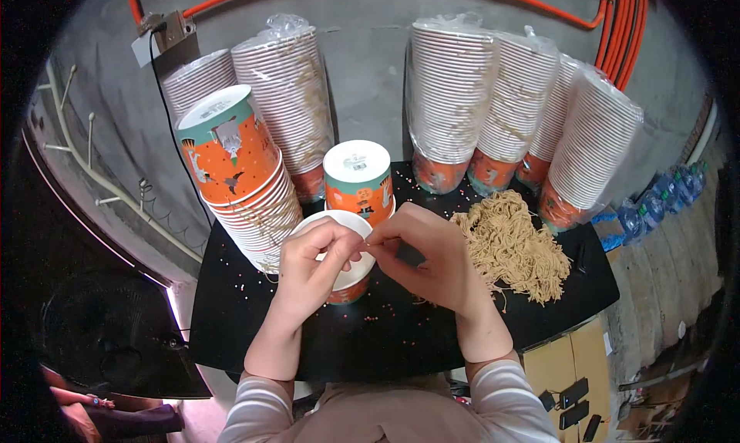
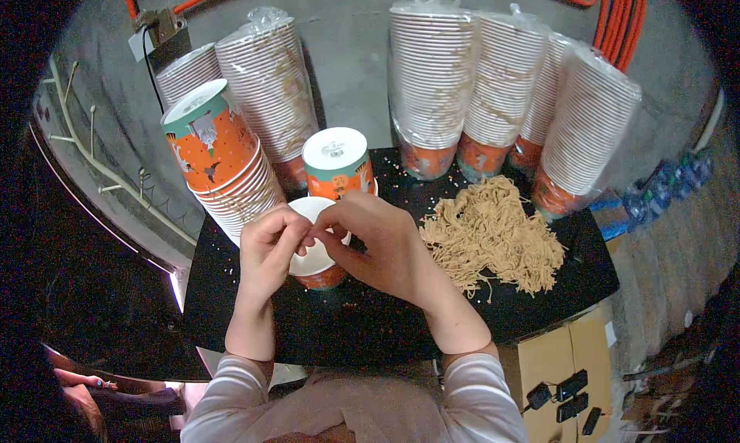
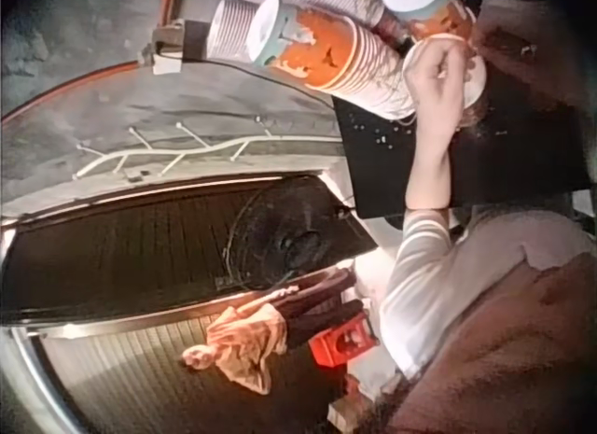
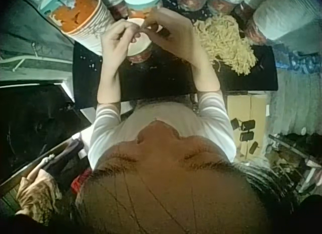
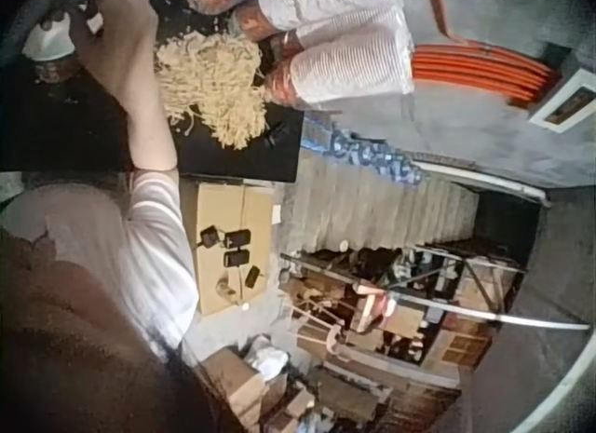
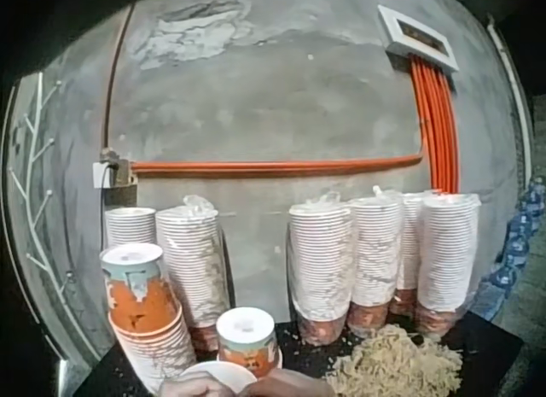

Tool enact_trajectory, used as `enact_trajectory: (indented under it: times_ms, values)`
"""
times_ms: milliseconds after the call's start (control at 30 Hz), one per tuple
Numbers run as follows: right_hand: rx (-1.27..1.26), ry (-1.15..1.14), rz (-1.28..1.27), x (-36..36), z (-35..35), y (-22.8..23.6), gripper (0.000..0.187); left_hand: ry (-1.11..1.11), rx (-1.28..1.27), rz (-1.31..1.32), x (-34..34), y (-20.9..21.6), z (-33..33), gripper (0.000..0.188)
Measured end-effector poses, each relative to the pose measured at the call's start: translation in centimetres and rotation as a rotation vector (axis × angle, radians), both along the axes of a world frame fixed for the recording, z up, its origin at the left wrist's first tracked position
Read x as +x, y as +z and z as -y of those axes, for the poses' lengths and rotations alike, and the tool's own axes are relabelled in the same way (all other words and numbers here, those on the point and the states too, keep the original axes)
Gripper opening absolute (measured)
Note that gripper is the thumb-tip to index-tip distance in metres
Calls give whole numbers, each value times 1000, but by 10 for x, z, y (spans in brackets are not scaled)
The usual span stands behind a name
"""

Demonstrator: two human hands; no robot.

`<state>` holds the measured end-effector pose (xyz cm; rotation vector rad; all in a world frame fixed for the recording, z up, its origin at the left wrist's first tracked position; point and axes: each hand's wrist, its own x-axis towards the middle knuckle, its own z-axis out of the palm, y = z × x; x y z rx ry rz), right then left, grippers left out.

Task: Threading a thin string or wire through pre-drilled holes in the rim of illustrated paper cups.

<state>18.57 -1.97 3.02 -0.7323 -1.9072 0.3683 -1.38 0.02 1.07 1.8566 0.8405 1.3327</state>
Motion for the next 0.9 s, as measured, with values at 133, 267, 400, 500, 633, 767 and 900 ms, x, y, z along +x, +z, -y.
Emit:
enact_trajectory:
  times_ms: [133,267,400,500,633,767,900]
  values:
    - [28,-69,104,-1,0,3,16,-18,38,-41,-5,-3,-1,17]
    - [-98,-7,35,0,-6,-2,11,92,63,176,-6,-5,1,17]
    - [-320,49,37,23,-23,-3,5,271,88,634,-45,1,-17,14]
    - [-351,16,-62,55,-46,-15,11,193,169,822,-85,13,-26,18]
    - [-404,-130,-106,104,-76,-35,14,171,168,876,-105,13,-27,22]
    - [-73,-715,87,144,-89,-55,15,341,142,658,-90,9,-28,19]
    - [-143,-1098,584,155,-69,-50,24,278,-18,-24,-54,14,-16,18]
